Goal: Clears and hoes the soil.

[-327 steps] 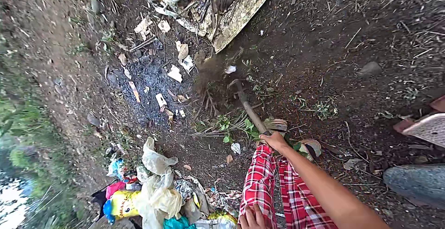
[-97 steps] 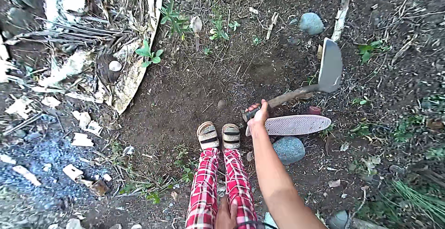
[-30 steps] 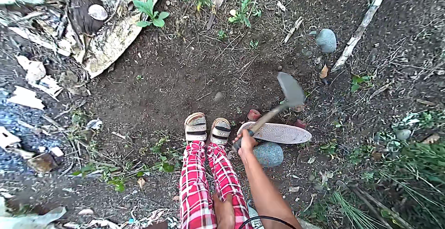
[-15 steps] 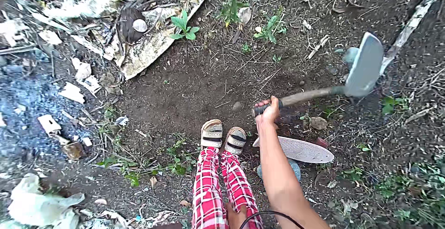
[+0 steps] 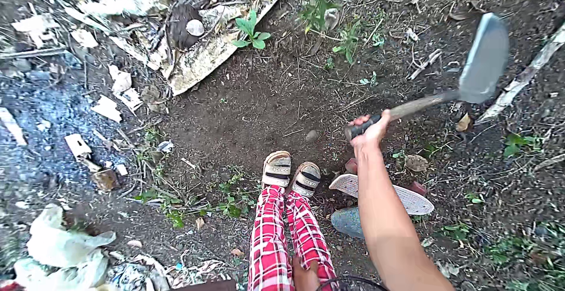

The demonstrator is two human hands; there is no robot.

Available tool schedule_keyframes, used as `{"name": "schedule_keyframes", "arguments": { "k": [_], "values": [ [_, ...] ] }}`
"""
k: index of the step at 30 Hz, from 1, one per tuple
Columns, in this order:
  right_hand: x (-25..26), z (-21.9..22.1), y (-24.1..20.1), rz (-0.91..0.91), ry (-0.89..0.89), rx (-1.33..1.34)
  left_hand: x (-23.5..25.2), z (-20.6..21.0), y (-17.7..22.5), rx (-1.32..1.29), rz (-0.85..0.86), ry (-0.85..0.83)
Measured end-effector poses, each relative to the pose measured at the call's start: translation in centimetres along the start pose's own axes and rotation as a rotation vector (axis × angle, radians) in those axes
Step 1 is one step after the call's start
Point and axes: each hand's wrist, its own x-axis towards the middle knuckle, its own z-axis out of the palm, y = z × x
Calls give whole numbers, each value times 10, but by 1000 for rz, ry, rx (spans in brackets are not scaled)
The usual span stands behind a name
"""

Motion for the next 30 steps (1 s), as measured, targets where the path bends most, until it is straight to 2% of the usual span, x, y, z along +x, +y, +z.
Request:
{"name": "schedule_keyframes", "arguments": {
  "k": [2,3,5,7,9,11,15,18,20,22,24,27,30],
  "values": [
    [8,21,25,-3,-14,-49,-1,-2,-3,8,35,-9],
    [4,12,52,56,-45,-196,-1,-3,-3,18,37,-11],
    [-8,-50,117,240,-174,-577,-2,-4,-1,14,19,-10],
    [-25,-103,145,363,-212,-862,-3,-1,6,20,-1,10],
    [-54,-126,134,470,-162,-931,-7,1,7,34,-31,20],
    [-65,-120,109,484,-133,-818,-5,3,10,45,-27,26],
    [-54,-56,67,305,-101,-411,-4,3,10,63,-31,26],
    [-23,-16,70,185,-91,-204,-6,2,12,66,-8,11],
    [-15,-39,104,212,-115,-350,-8,2,11,65,0,9],
    [-18,-97,143,312,-174,-699,-8,3,14,60,2,13],
    [-43,-142,150,435,-217,-961,-10,6,17,35,-11,24],
    [-79,-157,125,546,-152,-943,-11,9,16,16,-26,47],
    [-86,-137,96,495,-80,-769,-10,10,14,35,-29,40]
  ]
}}
